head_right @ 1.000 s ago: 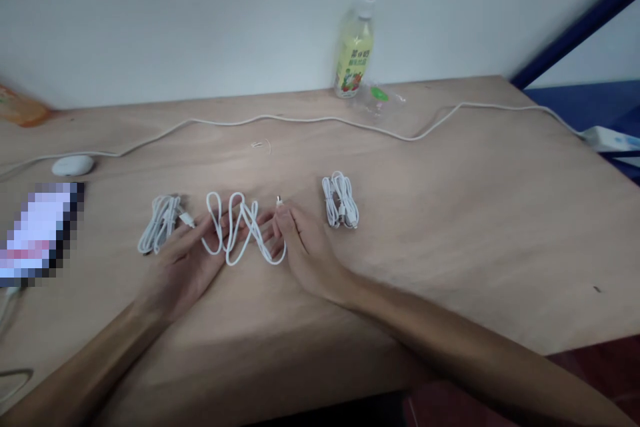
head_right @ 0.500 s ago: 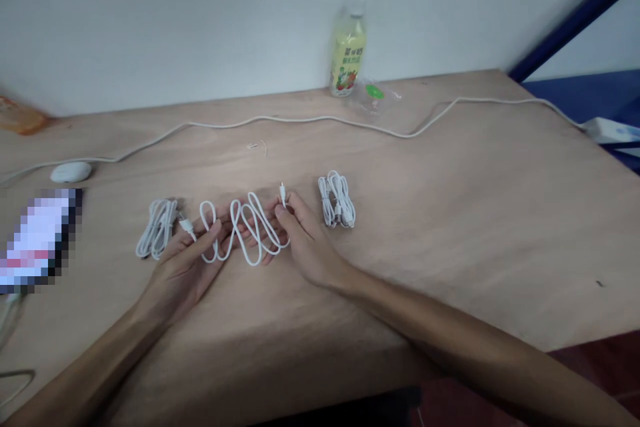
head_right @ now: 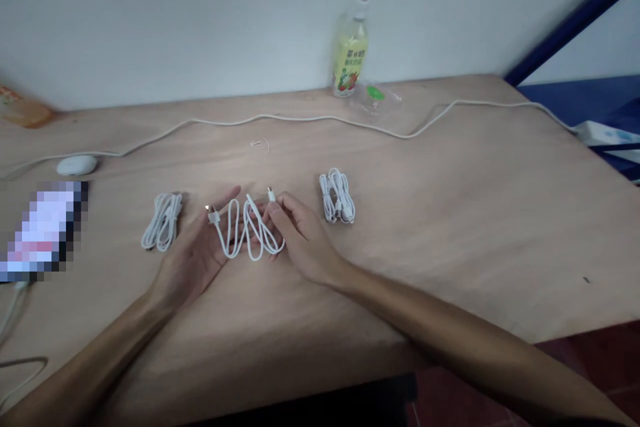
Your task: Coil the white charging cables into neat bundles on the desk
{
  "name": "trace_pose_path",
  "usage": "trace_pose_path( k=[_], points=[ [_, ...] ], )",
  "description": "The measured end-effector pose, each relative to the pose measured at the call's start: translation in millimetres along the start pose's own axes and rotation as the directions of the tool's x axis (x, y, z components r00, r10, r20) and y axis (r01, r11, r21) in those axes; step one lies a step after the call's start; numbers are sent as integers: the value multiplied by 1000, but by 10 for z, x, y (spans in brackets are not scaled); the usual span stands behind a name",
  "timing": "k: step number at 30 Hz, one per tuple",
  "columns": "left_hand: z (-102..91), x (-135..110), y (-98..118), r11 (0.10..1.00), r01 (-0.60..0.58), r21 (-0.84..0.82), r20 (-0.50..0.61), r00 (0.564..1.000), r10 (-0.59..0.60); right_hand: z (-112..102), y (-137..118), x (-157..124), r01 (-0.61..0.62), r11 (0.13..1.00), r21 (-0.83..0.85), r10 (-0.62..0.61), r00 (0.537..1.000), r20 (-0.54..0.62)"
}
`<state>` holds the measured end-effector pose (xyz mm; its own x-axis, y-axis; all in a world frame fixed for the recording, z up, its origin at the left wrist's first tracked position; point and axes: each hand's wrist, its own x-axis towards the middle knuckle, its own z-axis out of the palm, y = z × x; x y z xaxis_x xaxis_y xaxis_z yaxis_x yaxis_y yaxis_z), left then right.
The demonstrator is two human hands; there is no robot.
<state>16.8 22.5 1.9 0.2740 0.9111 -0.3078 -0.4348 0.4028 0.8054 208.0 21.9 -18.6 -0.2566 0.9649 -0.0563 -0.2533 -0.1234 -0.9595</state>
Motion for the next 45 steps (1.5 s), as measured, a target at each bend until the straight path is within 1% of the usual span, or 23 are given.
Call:
trace_pose_path(
  k=[4, 8, 11, 18, 21, 24, 27, 30, 35, 39, 45],
  points=[
    [27, -21, -15, 1000, -9, 30, -8, 1000, 10, 1, -10, -7, 49, 998, -36, -50, 999, -21],
    [69, -58, -29, 998, 10, 59, 41, 999, -12, -12, -13, 1, 104, 985, -135, -112, 992, -54],
    [58, -61, -42, 996, 13, 88, 65, 998, -18, -20, -27, 3, 152, 969, -194, -164, 985, -46],
    [7, -13, -73, 997, 5, 82, 103, 995, -13, -6, -53, -23, 162, 916, -366, -194, 980, -51],
    [3, -12, -70, 997, 16, 72, 106, 994, -24, 5, -52, -29, 183, 895, -407, -220, 975, -44],
    [4, -16, -54, 998, 51, 37, 107, 993, -55, 9, -54, -34, 219, 868, -445, -258, 966, -28],
    [11, -16, -30, 992, 118, -44, 170, 979, -109, 7, -56, -44, 261, 829, -495, -299, 954, 1],
    [15, -10, -15, 981, 166, -99, 224, 964, -140, 5, -60, -58, 274, 807, -524, -312, 950, 15],
    [3, -14, -23, 981, 160, -111, 200, 970, -136, 1, -68, -65, 270, 785, -557, -314, 949, 18],
    [-9, -16, -33, 978, 179, -105, 200, 967, -155, 1, -61, -53, 276, 799, -535, -318, 948, 16],
    [7, -18, -16, 981, 171, -97, 197, 969, -150, 8, -52, -39, 297, 805, -514, -338, 941, 14]
  ],
)
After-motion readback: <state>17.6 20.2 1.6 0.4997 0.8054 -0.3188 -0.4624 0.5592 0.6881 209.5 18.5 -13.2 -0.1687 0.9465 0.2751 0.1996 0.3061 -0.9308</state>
